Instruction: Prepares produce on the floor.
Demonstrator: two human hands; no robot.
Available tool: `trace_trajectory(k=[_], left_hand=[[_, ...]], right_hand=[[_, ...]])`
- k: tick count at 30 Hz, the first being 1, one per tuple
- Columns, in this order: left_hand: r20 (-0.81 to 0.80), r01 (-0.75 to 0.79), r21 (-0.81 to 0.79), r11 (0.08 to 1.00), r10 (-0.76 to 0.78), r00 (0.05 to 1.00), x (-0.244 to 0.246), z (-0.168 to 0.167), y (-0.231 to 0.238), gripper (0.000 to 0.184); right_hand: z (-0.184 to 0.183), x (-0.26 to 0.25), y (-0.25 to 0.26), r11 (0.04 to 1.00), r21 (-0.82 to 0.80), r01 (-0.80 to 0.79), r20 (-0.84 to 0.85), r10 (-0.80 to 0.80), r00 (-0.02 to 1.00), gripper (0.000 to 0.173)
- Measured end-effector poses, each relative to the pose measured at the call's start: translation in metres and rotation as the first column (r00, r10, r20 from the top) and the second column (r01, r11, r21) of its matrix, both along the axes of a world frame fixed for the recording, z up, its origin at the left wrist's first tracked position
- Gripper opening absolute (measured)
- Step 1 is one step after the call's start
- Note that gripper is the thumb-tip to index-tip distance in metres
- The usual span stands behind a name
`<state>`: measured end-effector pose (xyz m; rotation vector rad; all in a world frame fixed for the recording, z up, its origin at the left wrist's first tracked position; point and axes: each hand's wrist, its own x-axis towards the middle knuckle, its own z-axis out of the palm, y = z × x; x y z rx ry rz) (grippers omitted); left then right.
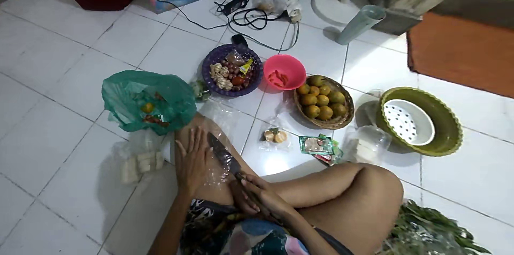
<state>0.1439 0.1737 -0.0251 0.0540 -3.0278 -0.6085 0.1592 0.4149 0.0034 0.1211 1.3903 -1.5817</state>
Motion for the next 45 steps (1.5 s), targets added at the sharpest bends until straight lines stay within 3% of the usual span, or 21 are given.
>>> trace_trajectory(k=[3, 10, 19, 29, 34, 45], left_hand=[[0.02, -0.007, 0.015, 1.0, 0.006, 1.0, -0.001, 0.002, 0.002, 0.06], [0.029, -0.031, -0.04, 0.999, 0.032, 0.999, -0.001, -0.001, 0.001, 0.06], [0.05, 0.004, -0.059, 0.998, -0.001, 0.999, -0.004, -0.003, -0.005, 0.062], [0.016, 0.021, 0.003, 1.0, -0.021, 1.0, -0.001, -0.002, -0.01, 0.069], [0.021, 0.027, 0.015, 1.0, -0.028, 0.999, -0.001, -0.004, -0.009, 0.048], [-0.035, -0.031, 0.169, 0.985, 0.038, 0.999, -0.002, -0.006, -0.012, 0.05]], right_hand=[[-0.001, -0.01, -0.012, 0.999, -0.03, -0.017, 0.053, 0.019, 0.998, 0.031], [-0.003, -0.004, -0.019, 0.986, -0.126, 0.114, 0.195, -0.088, 0.977, 0.03], [0.017, 0.009, 0.057, 0.92, 0.036, 0.39, 0.104, -0.391, 0.914, 0.033], [0.021, 0.002, 0.062, 0.964, 0.035, 0.263, 0.139, -0.266, 0.954, 0.031], [0.025, 0.006, 0.068, 0.975, 0.051, 0.218, 0.105, -0.222, 0.969, 0.027], [0.033, 0.011, 0.071, 0.996, 0.089, -0.005, 0.079, -0.002, 0.997, 0.023]])
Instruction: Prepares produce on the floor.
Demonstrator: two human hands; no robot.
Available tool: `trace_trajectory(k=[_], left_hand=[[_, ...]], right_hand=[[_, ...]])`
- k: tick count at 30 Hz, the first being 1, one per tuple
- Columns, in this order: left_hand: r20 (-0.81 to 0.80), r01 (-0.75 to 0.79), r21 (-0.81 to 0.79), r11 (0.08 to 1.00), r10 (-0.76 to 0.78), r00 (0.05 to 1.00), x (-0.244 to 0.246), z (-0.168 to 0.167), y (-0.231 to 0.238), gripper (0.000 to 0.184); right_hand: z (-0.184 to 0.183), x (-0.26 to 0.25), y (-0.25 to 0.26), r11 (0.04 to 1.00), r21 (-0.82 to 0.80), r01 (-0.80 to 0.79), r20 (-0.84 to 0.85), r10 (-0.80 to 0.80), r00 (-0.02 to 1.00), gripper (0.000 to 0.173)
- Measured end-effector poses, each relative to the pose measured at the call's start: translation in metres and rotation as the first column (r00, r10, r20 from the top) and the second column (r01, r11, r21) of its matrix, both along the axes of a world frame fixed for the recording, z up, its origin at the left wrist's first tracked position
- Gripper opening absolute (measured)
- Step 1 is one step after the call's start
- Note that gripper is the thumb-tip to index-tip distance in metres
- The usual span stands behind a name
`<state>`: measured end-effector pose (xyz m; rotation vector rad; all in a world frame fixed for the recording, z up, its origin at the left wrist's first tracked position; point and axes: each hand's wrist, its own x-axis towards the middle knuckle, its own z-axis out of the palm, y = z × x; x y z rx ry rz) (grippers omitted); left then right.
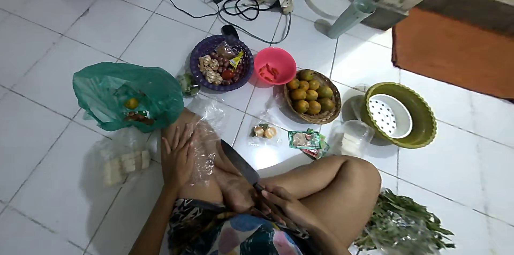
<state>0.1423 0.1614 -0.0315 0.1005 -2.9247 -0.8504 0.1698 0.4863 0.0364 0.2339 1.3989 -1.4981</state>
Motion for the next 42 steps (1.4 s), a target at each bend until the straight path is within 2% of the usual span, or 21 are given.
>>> trace_trajectory(k=[7, 11, 17, 22, 28, 33, 40, 42], left_hand=[[0.007, -0.011, 0.058, 0.998, 0.011, 1.0, -0.001, 0.002, 0.0, 0.051], [-0.022, -0.008, 0.064, 0.998, 0.009, 1.0, -0.001, 0.0, 0.0, 0.051], [-0.022, -0.012, 0.044, 0.999, 0.013, 1.0, 0.0, 0.0, -0.001, 0.051], [-0.011, -0.007, 0.009, 1.0, 0.007, 1.0, 0.0, 0.001, 0.0, 0.052], [-0.01, -0.001, -0.029, 1.0, 0.0, 1.0, 0.0, 0.001, 0.001, 0.051], [0.021, 0.016, -0.043, 0.999, -0.016, 1.0, 0.0, 0.002, 0.002, 0.051], [0.072, 0.062, -0.097, 0.993, -0.055, 0.996, 0.0, 0.003, 0.006, 0.05], [0.075, 0.079, -0.084, 0.993, -0.073, 0.994, 0.001, 0.002, 0.006, 0.049]], right_hand=[[-0.007, -0.002, -0.009, 0.997, -0.049, -0.062, 0.053, 0.065, 0.996, 0.022], [-0.018, -0.011, -0.028, 0.994, -0.079, -0.081, 0.009, 0.082, 0.997, 0.026], [-0.027, -0.025, -0.068, 0.974, -0.159, 0.16, 0.074, -0.15, 0.986, 0.032], [-0.042, -0.035, -0.088, 0.941, -0.209, 0.268, 0.036, -0.266, 0.963, 0.035], [-0.051, -0.052, -0.105, 0.922, -0.208, 0.328, 0.046, -0.325, 0.945, 0.036], [-0.062, -0.067, -0.089, 0.894, -0.241, 0.378, 0.075, -0.371, 0.926, 0.037], [-0.053, -0.065, -0.029, 0.968, -0.182, 0.175, 0.026, -0.174, 0.984, 0.038], [-0.049, -0.056, -0.009, 0.973, -0.15, 0.173, 0.019, -0.172, 0.985, 0.039]])
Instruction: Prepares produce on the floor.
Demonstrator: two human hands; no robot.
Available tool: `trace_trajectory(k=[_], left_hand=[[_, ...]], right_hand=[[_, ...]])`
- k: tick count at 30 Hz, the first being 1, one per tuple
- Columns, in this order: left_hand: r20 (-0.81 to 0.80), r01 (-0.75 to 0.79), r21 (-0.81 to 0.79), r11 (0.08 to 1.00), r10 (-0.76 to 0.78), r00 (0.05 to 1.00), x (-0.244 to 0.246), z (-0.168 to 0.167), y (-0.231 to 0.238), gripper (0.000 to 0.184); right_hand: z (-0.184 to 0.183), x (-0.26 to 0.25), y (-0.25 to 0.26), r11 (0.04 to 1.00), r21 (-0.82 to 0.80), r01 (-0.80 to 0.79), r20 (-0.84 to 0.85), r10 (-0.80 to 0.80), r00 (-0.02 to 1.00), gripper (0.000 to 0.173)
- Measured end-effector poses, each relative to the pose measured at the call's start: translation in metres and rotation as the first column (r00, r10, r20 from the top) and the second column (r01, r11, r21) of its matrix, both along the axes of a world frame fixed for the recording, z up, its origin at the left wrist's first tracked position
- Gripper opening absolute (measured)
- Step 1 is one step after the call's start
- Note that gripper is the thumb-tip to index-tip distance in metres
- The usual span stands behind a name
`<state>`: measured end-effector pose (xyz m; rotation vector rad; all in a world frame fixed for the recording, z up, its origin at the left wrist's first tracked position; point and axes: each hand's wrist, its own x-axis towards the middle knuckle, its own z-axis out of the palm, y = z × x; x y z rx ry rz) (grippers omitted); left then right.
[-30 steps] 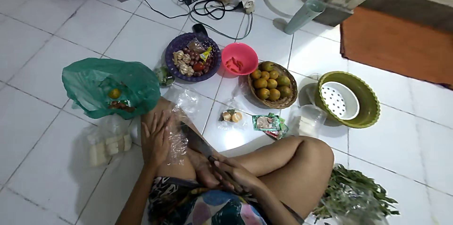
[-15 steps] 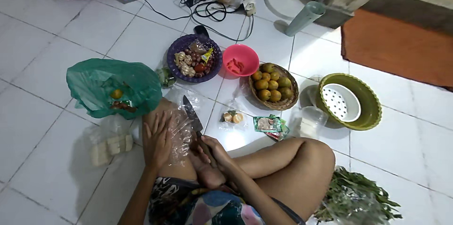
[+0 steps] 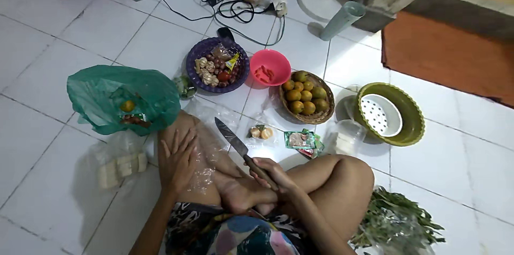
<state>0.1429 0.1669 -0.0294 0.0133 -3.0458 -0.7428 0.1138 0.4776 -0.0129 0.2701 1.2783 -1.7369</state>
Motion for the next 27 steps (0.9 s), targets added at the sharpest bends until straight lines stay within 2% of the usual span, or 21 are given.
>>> trace_trajectory(k=[3, 6, 8, 12, 14, 16, 20, 24, 27], left_hand=[[-0.023, -0.022, 0.002, 1.0, 0.022, 0.999, 0.001, -0.001, -0.006, 0.051], [-0.051, 0.007, 0.051, 0.999, -0.005, 0.999, 0.0, -0.005, -0.014, 0.053], [-0.063, 0.029, 0.059, 0.998, -0.025, 0.998, -0.001, -0.003, -0.015, 0.056], [-0.031, 0.03, 0.046, 0.999, -0.028, 0.999, -0.004, -0.001, -0.011, 0.067], [-0.006, 0.025, 0.022, 0.999, -0.024, 1.0, -0.005, 0.0, -0.009, 0.065], [-0.011, 0.017, 0.012, 1.0, -0.017, 1.0, -0.004, -0.001, -0.008, 0.057], [-0.05, -0.021, 0.054, 0.998, 0.024, 0.998, -0.003, -0.002, -0.009, 0.05], [-0.052, -0.046, 0.1, 0.994, 0.052, 0.997, -0.002, -0.001, -0.01, 0.051], [-0.039, -0.053, 0.145, 0.988, 0.059, 0.997, -0.003, 0.002, -0.009, 0.052]], right_hand=[[0.01, 0.015, 0.044, 0.974, 0.094, 0.207, 0.005, -0.208, 0.978, 0.038], [0.031, 0.023, 0.111, 0.835, 0.21, 0.508, -0.129, -0.492, 0.861, 0.037], [0.05, 0.033, 0.15, 0.739, 0.13, 0.661, -0.196, -0.634, 0.748, 0.035], [0.071, 0.042, 0.175, 0.713, 0.077, 0.697, -0.282, -0.655, 0.701, 0.041], [0.068, 0.036, 0.159, 0.741, 0.13, 0.659, -0.279, -0.61, 0.741, 0.035], [0.059, 0.027, 0.129, 0.801, 0.231, 0.553, -0.249, -0.501, 0.829, 0.035], [0.049, 0.015, 0.065, 0.942, 0.293, 0.164, -0.152, -0.123, 0.981, 0.04], [0.049, 0.014, 0.04, 0.967, 0.201, -0.159, -0.104, 0.183, 0.978, 0.037], [0.048, 0.017, 0.04, 0.95, 0.152, -0.275, -0.075, 0.288, 0.955, 0.033]])
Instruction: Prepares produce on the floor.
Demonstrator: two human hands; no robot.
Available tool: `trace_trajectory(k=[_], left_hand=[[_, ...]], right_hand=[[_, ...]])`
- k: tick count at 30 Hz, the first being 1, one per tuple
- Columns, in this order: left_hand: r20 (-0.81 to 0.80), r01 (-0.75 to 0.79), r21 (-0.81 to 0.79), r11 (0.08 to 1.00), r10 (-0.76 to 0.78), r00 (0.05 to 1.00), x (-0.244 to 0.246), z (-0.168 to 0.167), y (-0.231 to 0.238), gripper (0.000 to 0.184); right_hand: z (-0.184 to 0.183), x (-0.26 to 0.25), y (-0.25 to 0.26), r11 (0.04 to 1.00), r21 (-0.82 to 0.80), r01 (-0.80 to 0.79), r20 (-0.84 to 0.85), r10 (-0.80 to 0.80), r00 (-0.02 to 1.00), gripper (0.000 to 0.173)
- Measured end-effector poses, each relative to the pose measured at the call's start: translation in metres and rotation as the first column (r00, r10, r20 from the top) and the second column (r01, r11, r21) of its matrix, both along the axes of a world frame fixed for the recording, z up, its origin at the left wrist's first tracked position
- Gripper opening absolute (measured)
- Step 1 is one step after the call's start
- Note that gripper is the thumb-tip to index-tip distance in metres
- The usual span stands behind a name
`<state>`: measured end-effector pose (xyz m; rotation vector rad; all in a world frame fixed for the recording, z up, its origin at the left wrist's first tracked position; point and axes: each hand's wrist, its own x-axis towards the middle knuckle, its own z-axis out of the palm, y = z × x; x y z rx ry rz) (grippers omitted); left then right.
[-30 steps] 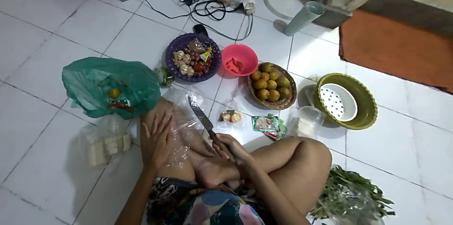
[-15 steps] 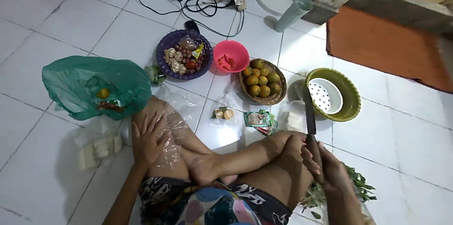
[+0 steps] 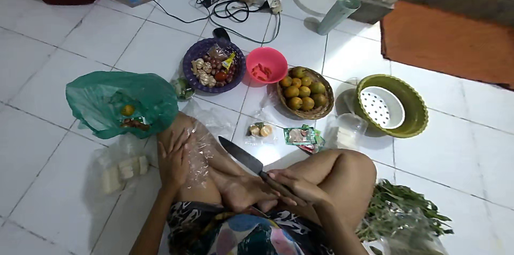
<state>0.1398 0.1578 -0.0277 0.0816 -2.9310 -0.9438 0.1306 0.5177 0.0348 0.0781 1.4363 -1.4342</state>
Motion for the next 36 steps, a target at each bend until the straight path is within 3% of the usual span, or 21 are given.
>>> trace_trajectory(k=[6, 18, 28, 33, 36], left_hand=[[-0.007, -0.025, 0.035, 0.999, 0.025, 1.0, -0.002, -0.001, 0.002, 0.053], [-0.034, -0.035, 0.06, 0.998, 0.037, 0.999, 0.001, -0.005, 0.0, 0.054], [-0.036, -0.023, -0.053, 0.998, 0.021, 0.999, 0.0, -0.009, 0.004, 0.052], [-0.036, -0.02, -0.058, 0.998, 0.017, 0.999, -0.001, -0.009, 0.003, 0.053], [-0.047, -0.024, -0.046, 0.999, 0.022, 0.999, 0.001, -0.01, 0.002, 0.052]], right_hand=[[-0.009, 0.005, -0.003, 0.999, -0.014, -0.039, 0.086, 0.04, 0.996, 0.033], [-0.046, -0.024, -0.068, 0.948, -0.118, 0.296, 0.208, -0.268, 0.941, 0.045], [-0.053, -0.038, -0.032, 0.952, -0.115, 0.285, 0.139, -0.269, 0.953, 0.039], [-0.048, -0.027, -0.075, 0.919, -0.134, 0.37, 0.198, -0.341, 0.919, 0.038], [-0.06, -0.029, -0.095, 0.917, -0.187, 0.352, 0.244, -0.303, 0.921, 0.038]])
